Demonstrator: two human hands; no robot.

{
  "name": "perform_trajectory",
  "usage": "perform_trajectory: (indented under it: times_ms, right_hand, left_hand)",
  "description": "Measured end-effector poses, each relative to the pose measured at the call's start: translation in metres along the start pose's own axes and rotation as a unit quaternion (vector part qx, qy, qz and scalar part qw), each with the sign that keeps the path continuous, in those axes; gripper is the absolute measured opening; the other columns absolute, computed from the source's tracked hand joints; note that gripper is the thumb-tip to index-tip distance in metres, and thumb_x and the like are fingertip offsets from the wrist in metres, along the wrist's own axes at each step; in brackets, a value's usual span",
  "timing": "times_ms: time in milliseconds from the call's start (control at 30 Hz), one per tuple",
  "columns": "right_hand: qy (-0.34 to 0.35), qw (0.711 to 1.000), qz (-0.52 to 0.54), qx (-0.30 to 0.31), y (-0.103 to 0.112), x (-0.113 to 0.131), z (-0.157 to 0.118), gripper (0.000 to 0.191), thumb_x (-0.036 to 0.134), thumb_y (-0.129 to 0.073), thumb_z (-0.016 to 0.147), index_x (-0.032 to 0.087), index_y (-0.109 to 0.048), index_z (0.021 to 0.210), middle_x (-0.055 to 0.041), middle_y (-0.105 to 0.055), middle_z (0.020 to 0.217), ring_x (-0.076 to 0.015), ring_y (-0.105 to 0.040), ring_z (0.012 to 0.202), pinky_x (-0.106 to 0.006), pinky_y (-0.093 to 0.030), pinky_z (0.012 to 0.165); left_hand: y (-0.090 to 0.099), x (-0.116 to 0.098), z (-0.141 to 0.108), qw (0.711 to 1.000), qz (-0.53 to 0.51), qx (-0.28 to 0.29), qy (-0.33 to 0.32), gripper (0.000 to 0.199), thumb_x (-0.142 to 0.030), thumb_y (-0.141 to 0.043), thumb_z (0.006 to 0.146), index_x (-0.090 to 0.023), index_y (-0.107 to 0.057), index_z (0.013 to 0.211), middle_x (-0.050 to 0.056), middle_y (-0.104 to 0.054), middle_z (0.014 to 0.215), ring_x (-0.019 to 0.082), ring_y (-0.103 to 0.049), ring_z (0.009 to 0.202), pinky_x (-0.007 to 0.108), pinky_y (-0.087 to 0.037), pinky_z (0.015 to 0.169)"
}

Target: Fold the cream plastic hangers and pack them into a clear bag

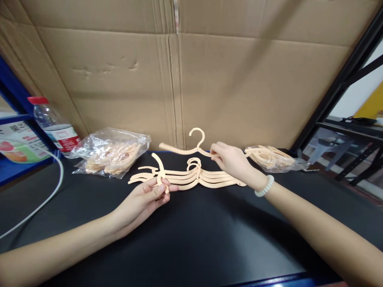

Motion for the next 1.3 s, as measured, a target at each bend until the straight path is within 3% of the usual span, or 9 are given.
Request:
perform_trajectory:
  times_ms: [100,267,400,600,767,967,1100,1300]
  right_hand:
    - [0.012,0.999,-0.031,-0.033,0.016,0.011,-0.022,0.005,0.016,-0.053,0.088,0.020,-0.055,0.090,-0.0029,-0.060,0.085,-0.0175,-0.056,0.068,-0.028,-0.041,0.061]
    - [0.024,0.999,0.011,-0.046,0.019,0.020,-0.050,0.022,0.018,-0.044,0.096,0.020,-0.056,0.114,-0.0077,-0.062,0.100,-0.0202,-0.062,0.081,-0.031,-0.049,0.070]
    - [0.019,0.997,0.060,-0.033,0.018,0.025,-0.060,0.020,0.022,-0.042,0.098,0.020,-0.060,0.106,-0.0080,-0.064,0.098,-0.0215,-0.064,0.085,-0.033,-0.052,0.074]
    - [0.036,0.995,0.095,-0.019,0.015,0.040,-0.070,0.018,0.021,-0.043,0.099,0.022,-0.059,0.105,-0.0070,-0.068,0.102,-0.0209,-0.065,0.093,-0.031,-0.053,0.079]
    - [0.051,0.993,0.107,-0.024,0.011,0.047,-0.078,0.013,0.020,-0.046,0.097,0.024,-0.059,0.096,-0.0046,-0.069,0.090,-0.0206,-0.067,0.081,-0.030,-0.054,0.070]
    - [0.064,0.989,0.125,-0.038,0.013,0.049,-0.084,0.012,0.016,-0.049,0.095,0.025,-0.057,0.096,-0.0031,-0.069,0.085,-0.0193,-0.066,0.071,-0.029,-0.051,0.061]
    - [0.068,0.989,0.120,-0.052,0.014,0.049,-0.085,0.012,0.016,-0.050,0.094,0.025,-0.058,0.095,-0.0027,-0.069,0.082,-0.0191,-0.066,0.070,-0.029,-0.051,0.060]
    - [0.071,0.988,0.127,-0.051,0.014,0.051,-0.084,0.015,0.018,-0.050,0.094,0.027,-0.062,0.098,-0.0038,-0.072,0.087,-0.0213,-0.069,0.074,-0.031,-0.056,0.064]
  left_hand:
    - [0.005,-0.014,-0.001,0.998,-0.024,-0.029,-0.044,0.011,-0.021,-0.075,0.081,-0.015,-0.065,0.084,0.005,-0.071,0.089,0.009,-0.059,0.073,0.021,-0.050,0.079]
    - [0.016,-0.039,-0.004,0.989,-0.044,-0.102,-0.100,0.012,-0.015,-0.078,0.076,-0.014,-0.069,0.083,0.004,-0.070,0.091,0.010,-0.063,0.081,0.019,-0.052,0.084]
    - [0.023,-0.046,-0.003,0.986,-0.042,-0.127,-0.103,0.015,-0.015,-0.082,0.071,-0.013,-0.071,0.080,0.000,-0.064,0.077,0.009,-0.062,0.073,0.016,-0.053,0.074]
    - [0.030,-0.033,-0.008,0.991,-0.018,-0.105,-0.075,0.015,-0.018,-0.082,0.073,-0.015,-0.068,0.078,0.000,-0.060,0.083,0.009,-0.057,0.078,0.019,-0.052,0.078]
    - [0.022,-0.023,-0.013,0.999,-0.010,-0.038,-0.034,0.013,-0.027,-0.074,0.081,-0.019,-0.064,0.081,0.000,-0.057,0.084,0.013,-0.053,0.085,0.026,-0.048,0.081]
    - [0.017,-0.016,-0.019,1.000,-0.003,-0.003,0.010,0.008,-0.025,-0.069,0.086,-0.021,-0.062,0.084,0.003,-0.058,0.107,0.018,-0.053,0.100,0.032,-0.047,0.086]
    - [0.010,-0.008,-0.020,0.998,-0.030,0.032,0.037,0.012,-0.023,-0.072,0.082,-0.017,-0.062,0.082,0.005,-0.058,0.108,0.019,-0.059,0.091,0.037,-0.049,0.087]
    - [0.008,-0.004,-0.019,0.996,-0.051,0.036,0.061,0.011,-0.023,-0.072,0.082,-0.018,-0.063,0.084,0.004,-0.060,0.096,0.016,-0.059,0.083,0.034,-0.049,0.084]
Point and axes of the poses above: each hand's wrist, its own z-axis towards the middle knuckle, its own y-axis out of the back of the hand, x = y × z, the point moved 8 cm from there along z, towards the middle knuckle
